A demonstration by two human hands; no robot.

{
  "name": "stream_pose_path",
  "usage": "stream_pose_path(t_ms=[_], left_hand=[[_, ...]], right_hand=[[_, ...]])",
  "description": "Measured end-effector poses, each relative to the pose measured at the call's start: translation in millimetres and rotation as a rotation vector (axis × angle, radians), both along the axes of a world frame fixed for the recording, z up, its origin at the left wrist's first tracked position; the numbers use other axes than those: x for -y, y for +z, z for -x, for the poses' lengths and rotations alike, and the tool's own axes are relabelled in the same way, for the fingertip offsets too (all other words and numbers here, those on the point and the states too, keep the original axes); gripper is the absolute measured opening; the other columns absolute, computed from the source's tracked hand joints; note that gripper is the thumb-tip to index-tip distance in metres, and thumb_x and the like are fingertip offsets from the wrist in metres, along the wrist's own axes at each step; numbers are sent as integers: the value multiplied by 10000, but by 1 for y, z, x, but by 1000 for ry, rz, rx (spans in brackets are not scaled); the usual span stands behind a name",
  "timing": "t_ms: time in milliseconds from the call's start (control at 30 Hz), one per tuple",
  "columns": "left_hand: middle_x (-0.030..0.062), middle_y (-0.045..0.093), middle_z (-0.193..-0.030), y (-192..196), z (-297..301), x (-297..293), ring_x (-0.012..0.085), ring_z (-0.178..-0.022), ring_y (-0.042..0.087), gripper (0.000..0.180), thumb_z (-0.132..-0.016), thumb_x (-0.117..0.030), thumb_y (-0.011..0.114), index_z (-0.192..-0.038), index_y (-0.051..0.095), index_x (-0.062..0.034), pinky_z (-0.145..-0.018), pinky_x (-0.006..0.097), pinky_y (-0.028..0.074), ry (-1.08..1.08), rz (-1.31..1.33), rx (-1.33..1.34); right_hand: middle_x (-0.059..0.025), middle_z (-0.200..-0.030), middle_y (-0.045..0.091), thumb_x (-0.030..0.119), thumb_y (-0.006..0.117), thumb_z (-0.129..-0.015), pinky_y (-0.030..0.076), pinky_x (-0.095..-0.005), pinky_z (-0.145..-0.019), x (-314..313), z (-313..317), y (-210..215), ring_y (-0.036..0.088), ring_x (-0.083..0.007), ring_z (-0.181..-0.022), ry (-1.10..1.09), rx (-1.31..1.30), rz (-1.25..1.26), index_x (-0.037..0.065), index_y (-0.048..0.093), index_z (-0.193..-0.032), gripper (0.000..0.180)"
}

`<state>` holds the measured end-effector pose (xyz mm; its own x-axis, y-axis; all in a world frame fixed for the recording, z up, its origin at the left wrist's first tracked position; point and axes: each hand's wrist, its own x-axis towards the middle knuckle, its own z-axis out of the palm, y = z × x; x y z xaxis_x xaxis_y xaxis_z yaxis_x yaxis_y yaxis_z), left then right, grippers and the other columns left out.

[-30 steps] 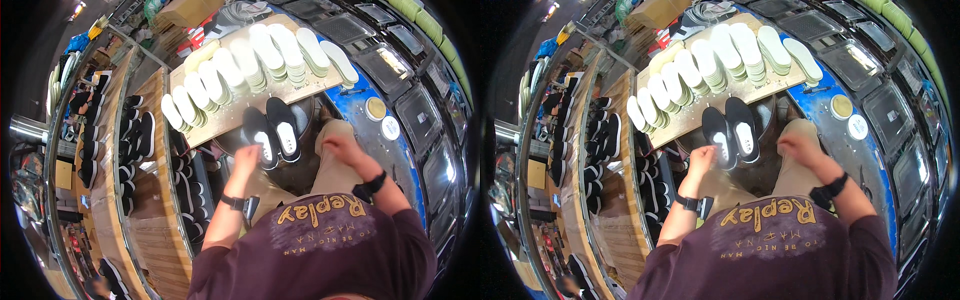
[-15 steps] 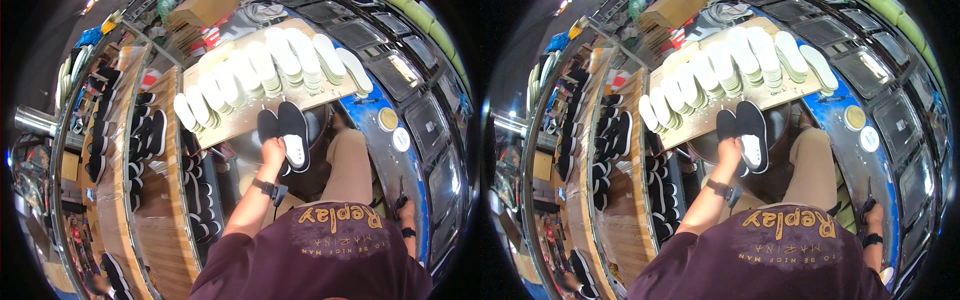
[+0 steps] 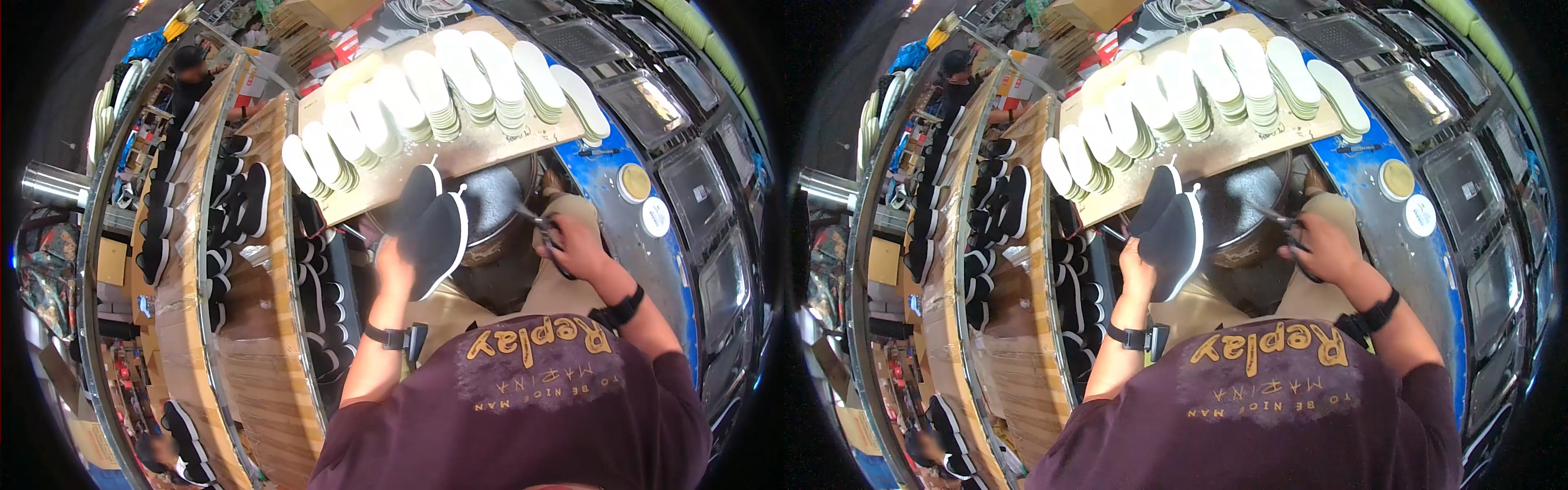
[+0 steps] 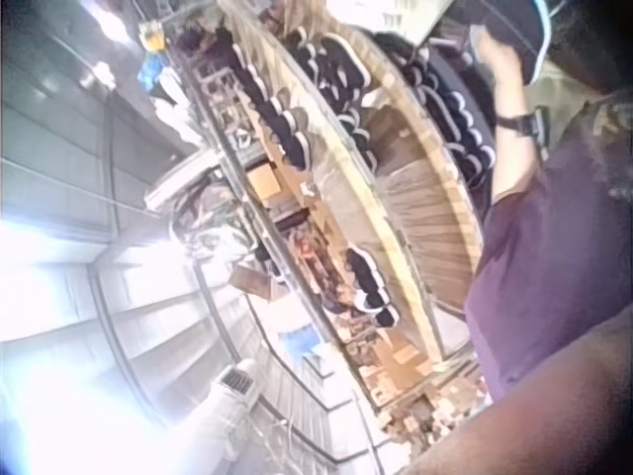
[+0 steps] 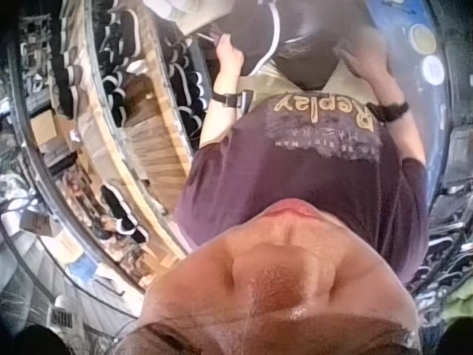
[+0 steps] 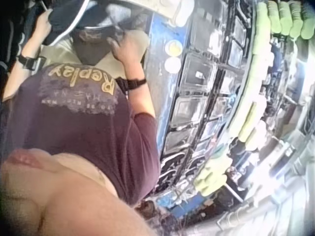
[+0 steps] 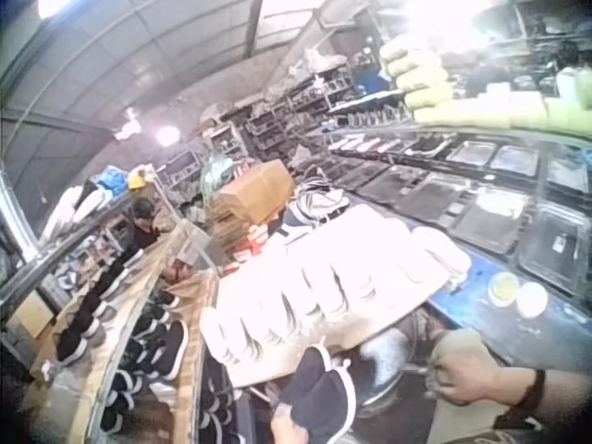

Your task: Inserting insoles into shoes and trimming excess material from the soles.

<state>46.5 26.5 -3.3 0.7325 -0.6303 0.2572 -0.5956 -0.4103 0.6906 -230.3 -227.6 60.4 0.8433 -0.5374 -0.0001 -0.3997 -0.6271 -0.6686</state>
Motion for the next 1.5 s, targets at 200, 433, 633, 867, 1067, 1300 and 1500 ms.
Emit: stream_pose_path(t_ms=[200, 433, 633, 867, 1067, 1300, 1500], left_hand=[[159, 660, -900, 16, 9, -10, 361, -944, 614, 197, -811, -119, 556, -958, 658, -35, -1020, 502, 376, 14, -45, 204], [143, 679, -963, 13, 10, -34, 330, -973, 626, 203, -808, -133, 560, -957, 674, -53, -1071, 518, 327, 29, -256, 334], [160, 670, -979, 4, 27, -42, 326, -1008, 622, 210, -787, -89, 572, -973, 662, -54, -1088, 521, 320, -158, -94, 236], [106, 701, -1038, 13, 24, -50, 291, -1060, 633, 225, -772, -95, 622, -981, 702, -71, -1092, 484, 327, -214, -306, 197], [119, 700, -994, 4, 21, -50, 303, -1022, 641, 164, -797, -73, 604, -937, 685, -47, -1059, 462, 367, -219, -231, 225], [48, 674, -945, 23, 33, -22, 183, -837, 649, 275, -977, -242, 503, -1038, 637, -9, -733, 316, 529, 168, 222, -848], [51, 608, -987, -6, 29, 6, 170, -864, 619, 266, -973, -288, 524, -1110, 577, -66, -723, 303, 535, -10, 753, -1398]], right_hand=[[-212, -925, 639, 524, 688, -784, 496, -447, -773, -16, -47, 20, 624, -386, -880, 276, -137, 110, -10, 563, -981, 583], [-157, -768, 643, 528, 703, -765, 493, -448, -660, -6, -44, 13, 636, -372, -755, 317, -359, 198, 25, 567, -830, 525], [-181, -810, 644, 529, 681, -792, 489, -459, -682, -14, -45, -7, 632, -387, -791, 286, -174, 98, 19, 556, -883, 534], [-191, -828, 642, 523, 666, -808, 488, -466, -694, -23, -47, -11, 630, -394, -806, 287, -213, 31, 12, 550, -906, 533], [-186, -784, 641, 536, 671, -797, 492, -464, -670, -23, -46, -8, 631, -394, -762, 270, -221, 136, 15, 550, -875, 541], [-188, -723, 638, 523, 674, -798, 505, -469, -673, -22, -31, -22, 635, -392, -732, 271, -247, 93, 13, 555, -801, 524], [-176, -712, 631, 517, 672, -800, 505, -474, -679, -38, -30, -39, 636, -390, -723, 377, -44, 164, 6, 545, -815, 526]])
